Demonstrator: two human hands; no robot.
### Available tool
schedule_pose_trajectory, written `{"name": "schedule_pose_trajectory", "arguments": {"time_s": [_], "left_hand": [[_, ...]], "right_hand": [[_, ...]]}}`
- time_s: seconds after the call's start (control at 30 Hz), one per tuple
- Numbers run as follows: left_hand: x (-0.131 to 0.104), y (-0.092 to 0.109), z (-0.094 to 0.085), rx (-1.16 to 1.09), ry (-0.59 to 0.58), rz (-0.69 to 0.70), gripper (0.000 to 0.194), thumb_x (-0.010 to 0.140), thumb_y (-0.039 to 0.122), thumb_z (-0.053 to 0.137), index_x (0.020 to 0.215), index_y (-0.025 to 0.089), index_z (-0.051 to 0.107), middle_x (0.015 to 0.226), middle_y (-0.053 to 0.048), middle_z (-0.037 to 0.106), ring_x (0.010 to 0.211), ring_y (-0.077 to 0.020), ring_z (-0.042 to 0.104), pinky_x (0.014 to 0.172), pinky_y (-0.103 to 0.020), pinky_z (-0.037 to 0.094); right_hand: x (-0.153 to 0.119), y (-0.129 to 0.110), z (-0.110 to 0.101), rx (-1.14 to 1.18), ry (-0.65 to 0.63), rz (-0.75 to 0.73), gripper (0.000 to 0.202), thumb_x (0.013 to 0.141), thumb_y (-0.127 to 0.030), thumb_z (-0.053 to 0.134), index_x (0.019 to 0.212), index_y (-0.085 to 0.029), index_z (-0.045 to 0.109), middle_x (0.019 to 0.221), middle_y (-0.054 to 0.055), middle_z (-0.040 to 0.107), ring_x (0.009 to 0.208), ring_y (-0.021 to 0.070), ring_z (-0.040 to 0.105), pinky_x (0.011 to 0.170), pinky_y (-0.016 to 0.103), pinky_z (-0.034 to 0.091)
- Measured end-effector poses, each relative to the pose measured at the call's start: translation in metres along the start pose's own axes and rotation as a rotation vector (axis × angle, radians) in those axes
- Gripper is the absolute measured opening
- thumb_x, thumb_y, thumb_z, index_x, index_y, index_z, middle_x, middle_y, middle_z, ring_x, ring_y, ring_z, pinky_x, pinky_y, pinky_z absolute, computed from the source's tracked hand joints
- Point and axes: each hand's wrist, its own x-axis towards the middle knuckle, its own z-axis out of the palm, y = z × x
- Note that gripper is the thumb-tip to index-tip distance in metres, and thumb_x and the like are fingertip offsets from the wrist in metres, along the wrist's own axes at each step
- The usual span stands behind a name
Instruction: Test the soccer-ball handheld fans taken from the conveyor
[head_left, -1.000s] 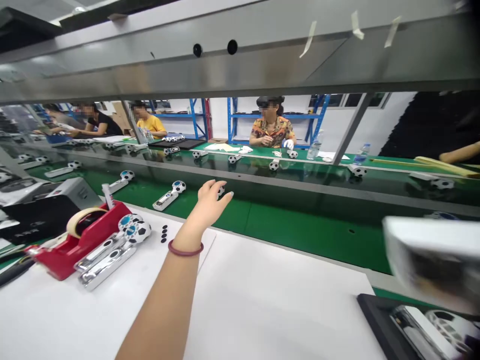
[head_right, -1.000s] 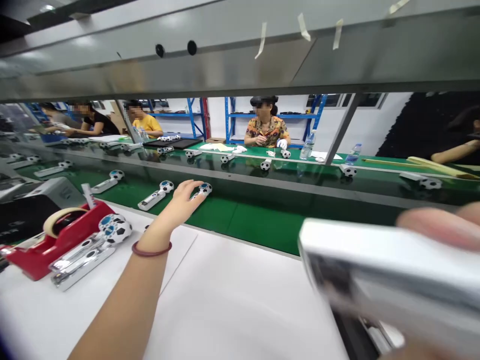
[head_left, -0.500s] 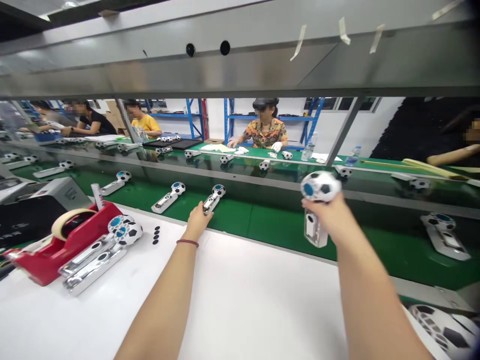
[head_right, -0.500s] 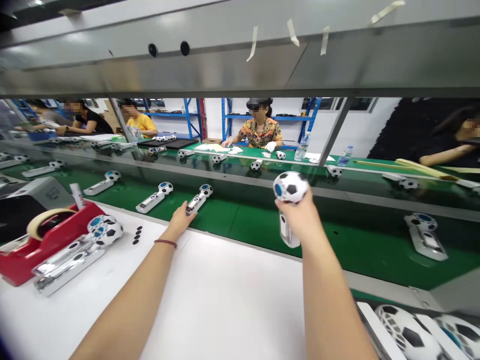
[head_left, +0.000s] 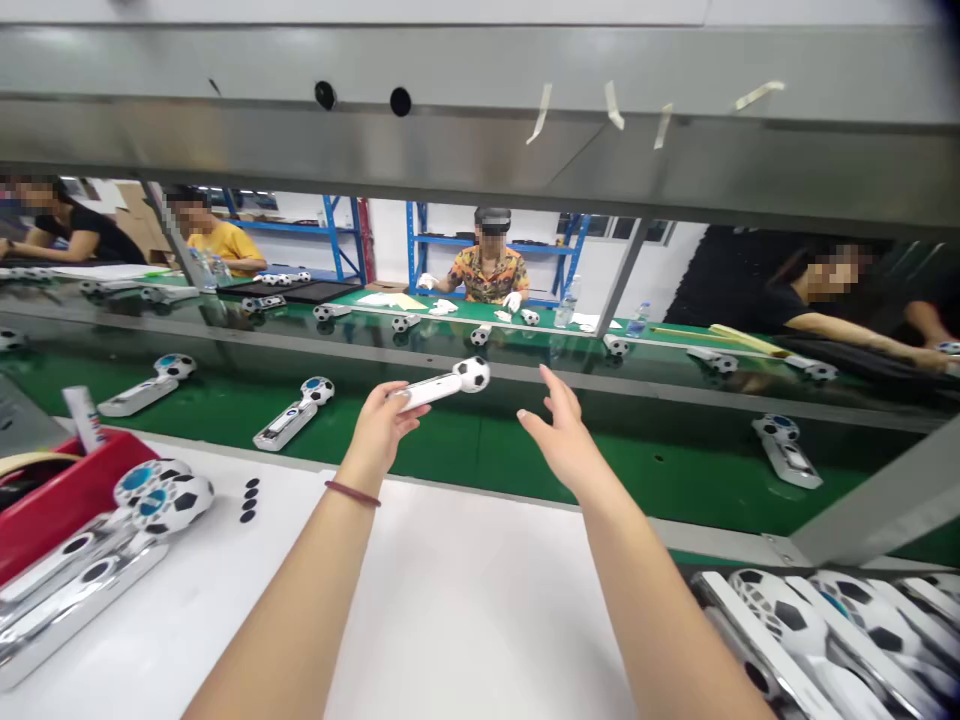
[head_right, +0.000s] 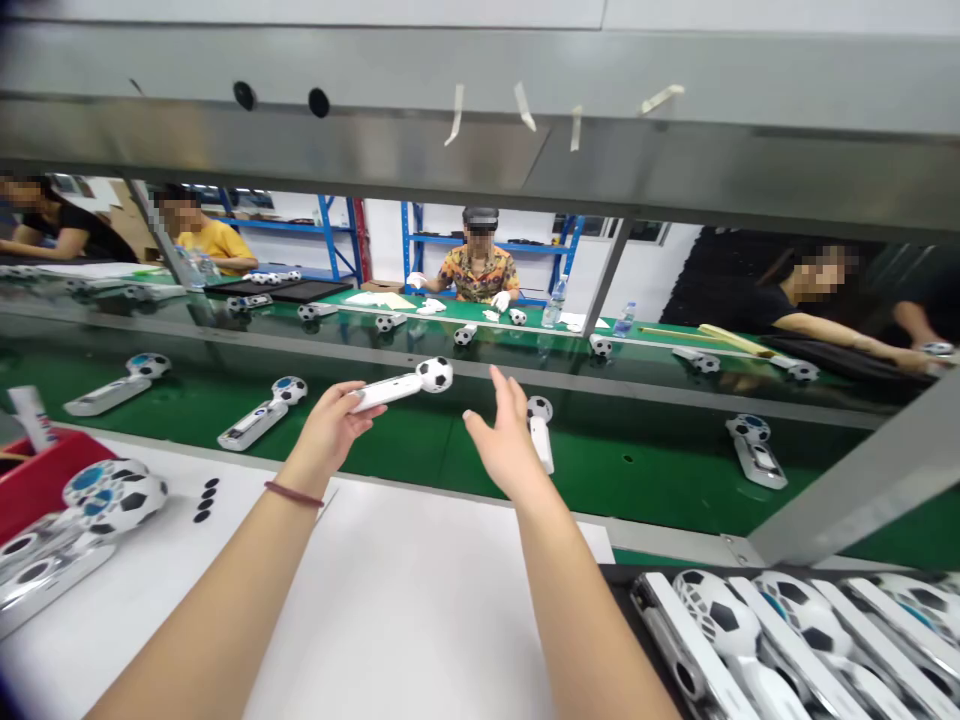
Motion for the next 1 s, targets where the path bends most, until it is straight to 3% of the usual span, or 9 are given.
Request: {"name": "schedule_pose_trajectory", "arguments": {"time_s": [0.13,0.23,0.33,0.43,0.53,0.63,0.77,0.9,1.0], "left_hand": [[-0.044,0.037,0.032,0.125,-0.209,0.367,0.023,0.074,0.022,0.059,0.096,0.02,0.056,0.097,-0.004,0.052,0.068,-0.0115,0.061,0.054,-0.02,0.047],[-0.068,0.044,0.039,0.157,-0.257,0.582,0.018,0.075,0.018,0.058,0.092,0.021,0.057,0.104,-0.004,0.046,0.083,-0.0146,0.059,0.063,-0.025,0.053],[-0.077,0.042,0.038,0.127,-0.247,0.725,0.018,0.076,0.013,0.057,0.091,0.023,0.055,0.109,-0.005,0.044,0.099,-0.0182,0.055,0.071,-0.028,0.054],[-0.08,0.041,0.038,0.242,-0.181,0.856,0.023,0.076,0.009,0.058,0.092,0.024,0.054,0.111,-0.005,0.043,0.105,-0.0192,0.052,0.073,-0.029,0.054],[-0.083,0.042,0.038,0.318,-0.177,0.956,0.026,0.074,0.007,0.059,0.092,0.025,0.054,0.112,-0.005,0.041,0.108,-0.0204,0.05,0.073,-0.029,0.053],[-0.087,0.044,0.039,0.317,-0.203,1.017,0.029,0.073,0.007,0.061,0.093,0.026,0.055,0.113,-0.004,0.04,0.109,-0.0206,0.048,0.076,-0.03,0.053],[-0.097,0.051,0.041,0.27,-0.357,0.832,0.024,0.077,0.018,0.061,0.098,0.027,0.056,0.122,-0.006,0.039,0.111,-0.0236,0.047,0.075,-0.03,0.053],[-0.108,0.064,0.045,0.077,-0.618,0.36,0.034,0.084,0.034,0.054,0.117,0.029,0.047,0.133,-0.008,0.038,0.1,-0.0217,0.056,0.077,-0.033,0.052],[-0.111,0.071,0.047,-0.039,-0.726,0.012,0.056,0.085,0.037,0.052,0.134,0.031,0.027,0.132,-0.011,0.043,0.095,-0.0215,0.06,0.079,-0.037,0.051]], "right_hand": [[-0.012,-0.024,-0.014,0.181,-0.103,0.049,0.074,0.078,-0.047,0.054,0.14,-0.043,0.014,0.15,0.003,0.014,0.118,0.0235,0.048,0.101,0.048,0.033],[-0.012,-0.033,-0.03,0.28,-0.026,0.125,0.074,0.078,-0.051,0.053,0.139,-0.046,0.011,0.145,0.002,0.03,0.106,0.0209,0.058,0.099,0.047,0.036],[-0.012,-0.037,-0.038,0.373,-0.02,0.158,0.071,0.08,-0.051,0.05,0.138,-0.048,0.01,0.14,-0.001,0.038,0.104,0.0211,0.059,0.096,0.047,0.041],[-0.016,-0.042,-0.038,0.447,-0.136,0.078,0.073,0.082,-0.047,0.051,0.138,-0.051,0.004,0.139,-0.002,0.039,0.095,0.0187,0.064,0.092,0.045,0.045],[-0.019,-0.045,-0.037,0.503,-0.21,0.062,0.07,0.082,-0.043,0.051,0.138,-0.05,0.009,0.14,-0.001,0.037,0.09,0.0176,0.065,0.089,0.044,0.048],[-0.015,-0.042,-0.035,0.585,-0.215,0.057,0.064,0.082,-0.042,0.05,0.137,-0.047,0.017,0.132,0.0,0.046,0.086,0.0172,0.066,0.086,0.043,0.05],[-0.005,-0.031,-0.028,0.586,-0.005,-0.069,0.053,0.082,-0.04,0.05,0.133,-0.039,0.032,0.117,0.001,0.057,0.085,0.0163,0.064,0.082,0.038,0.051],[-0.011,-0.032,-0.02,0.448,0.187,-0.309,0.039,0.084,-0.037,0.051,0.123,-0.035,0.046,0.122,0.001,0.054,0.1,0.0175,0.058,0.084,0.032,0.05],[-0.024,-0.042,-0.017,0.265,0.134,-0.434,0.027,0.086,-0.033,0.051,0.113,-0.036,0.055,0.121,-0.003,0.054,0.102,0.0155,0.056,0.085,0.028,0.048]]}}
